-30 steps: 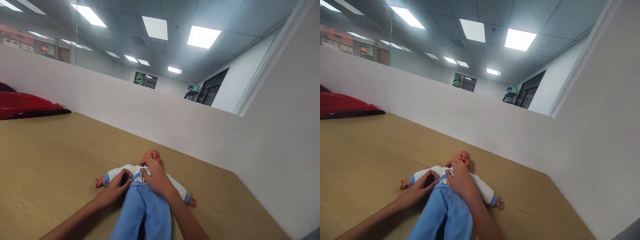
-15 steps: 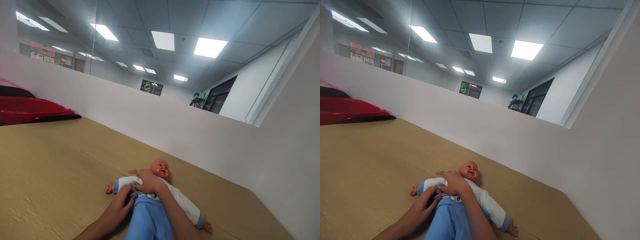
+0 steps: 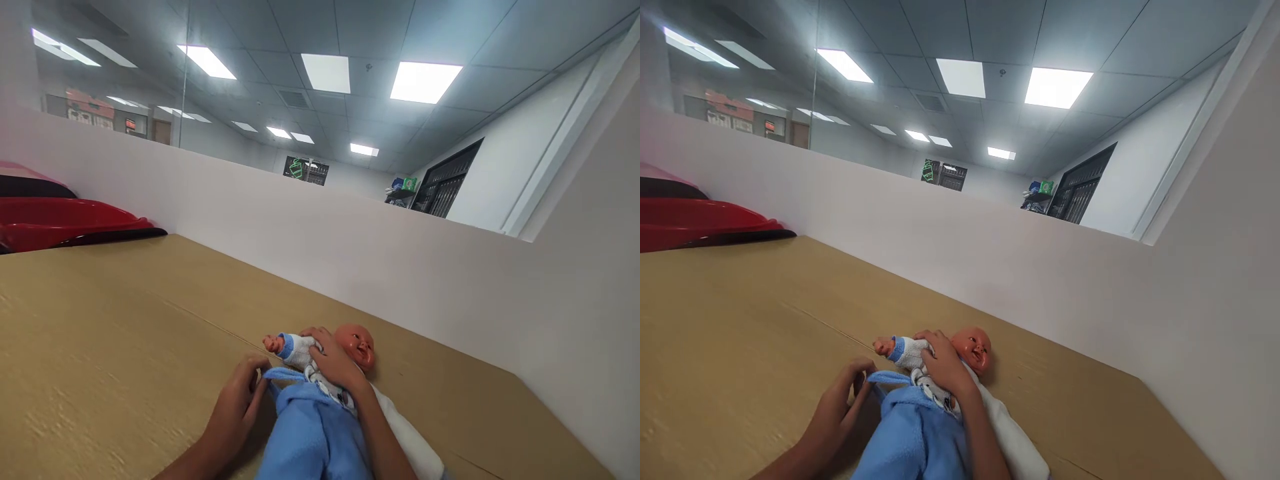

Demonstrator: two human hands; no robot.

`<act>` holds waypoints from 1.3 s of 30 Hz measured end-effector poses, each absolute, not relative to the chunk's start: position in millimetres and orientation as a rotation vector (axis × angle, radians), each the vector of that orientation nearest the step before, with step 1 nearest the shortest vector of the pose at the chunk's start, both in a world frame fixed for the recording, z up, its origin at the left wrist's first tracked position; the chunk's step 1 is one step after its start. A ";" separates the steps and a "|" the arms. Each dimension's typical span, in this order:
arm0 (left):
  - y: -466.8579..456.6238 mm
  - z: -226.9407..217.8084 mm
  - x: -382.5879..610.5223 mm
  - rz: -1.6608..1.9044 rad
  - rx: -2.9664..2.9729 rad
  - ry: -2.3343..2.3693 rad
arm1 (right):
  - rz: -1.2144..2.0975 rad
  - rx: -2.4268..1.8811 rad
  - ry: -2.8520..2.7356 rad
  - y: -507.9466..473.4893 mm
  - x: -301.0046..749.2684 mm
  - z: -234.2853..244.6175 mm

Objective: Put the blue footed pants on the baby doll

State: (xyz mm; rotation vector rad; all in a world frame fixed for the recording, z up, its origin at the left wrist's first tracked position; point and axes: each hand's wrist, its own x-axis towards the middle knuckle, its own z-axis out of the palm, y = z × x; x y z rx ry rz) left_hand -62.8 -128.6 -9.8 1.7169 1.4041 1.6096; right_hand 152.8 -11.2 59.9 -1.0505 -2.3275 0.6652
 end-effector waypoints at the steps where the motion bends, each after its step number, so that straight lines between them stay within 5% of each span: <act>1: -129.2 -8.0 -63.5 1.648 1.702 1.412 | 0.682 -1.051 -2.334 -11.2 156.0 58.4; 8: -115.3 -5.1 -74.4 1.632 1.501 1.418 | 0.827 -0.976 -2.356 -12.8 167.2 52.9; 18: -91.4 -15.0 -74.7 1.452 1.173 0.819 | 1.085 -0.731 -2.574 -53.5 126.1 74.3; 27: -88.0 -22.4 -76.1 1.297 0.959 0.819 | 0.436 -1.572 -2.250 -77.5 106.4 79.1; 39: -76.8 -22.1 -78.7 1.171 0.979 0.773 | 0.612 -1.536 -2.194 -74.2 96.8 78.5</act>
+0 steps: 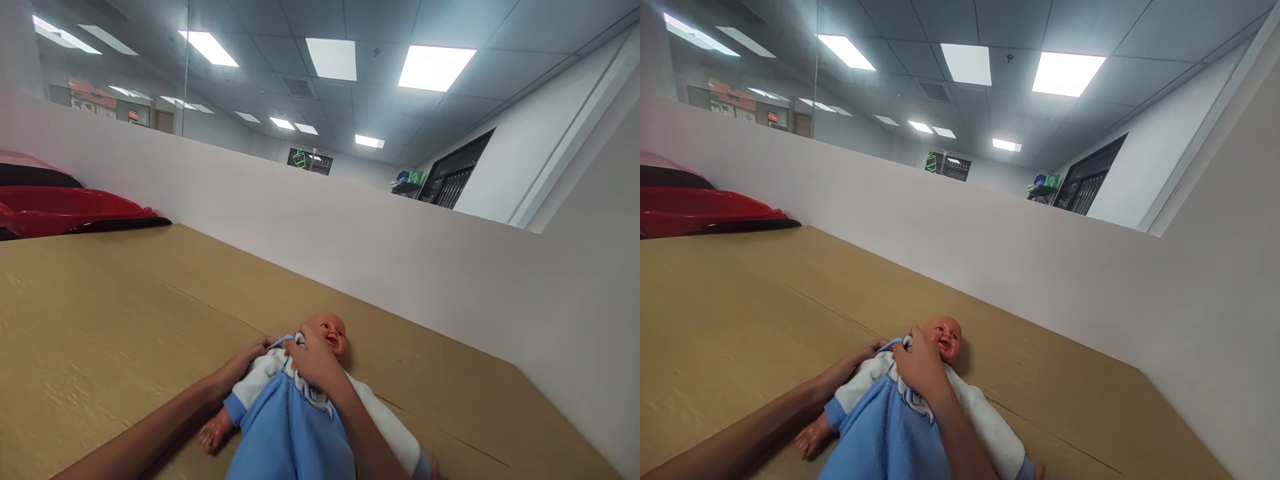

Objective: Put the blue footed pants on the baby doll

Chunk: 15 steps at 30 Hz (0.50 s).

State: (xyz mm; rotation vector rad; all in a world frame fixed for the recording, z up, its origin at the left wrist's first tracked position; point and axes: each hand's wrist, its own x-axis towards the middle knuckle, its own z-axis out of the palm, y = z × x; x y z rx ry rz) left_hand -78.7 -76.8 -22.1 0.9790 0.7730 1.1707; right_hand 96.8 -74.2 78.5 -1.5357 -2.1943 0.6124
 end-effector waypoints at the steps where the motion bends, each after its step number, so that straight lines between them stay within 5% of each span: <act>1: -77.5 -20.3 -80.9 1.163 1.001 0.772 | 0.618 -1.527 -2.208 -74.4 99.7 80.4; 15: -89.8 0.5 -84.8 1.001 1.221 0.744 | 0.466 -1.541 -2.399 -82.3 103.1 83.3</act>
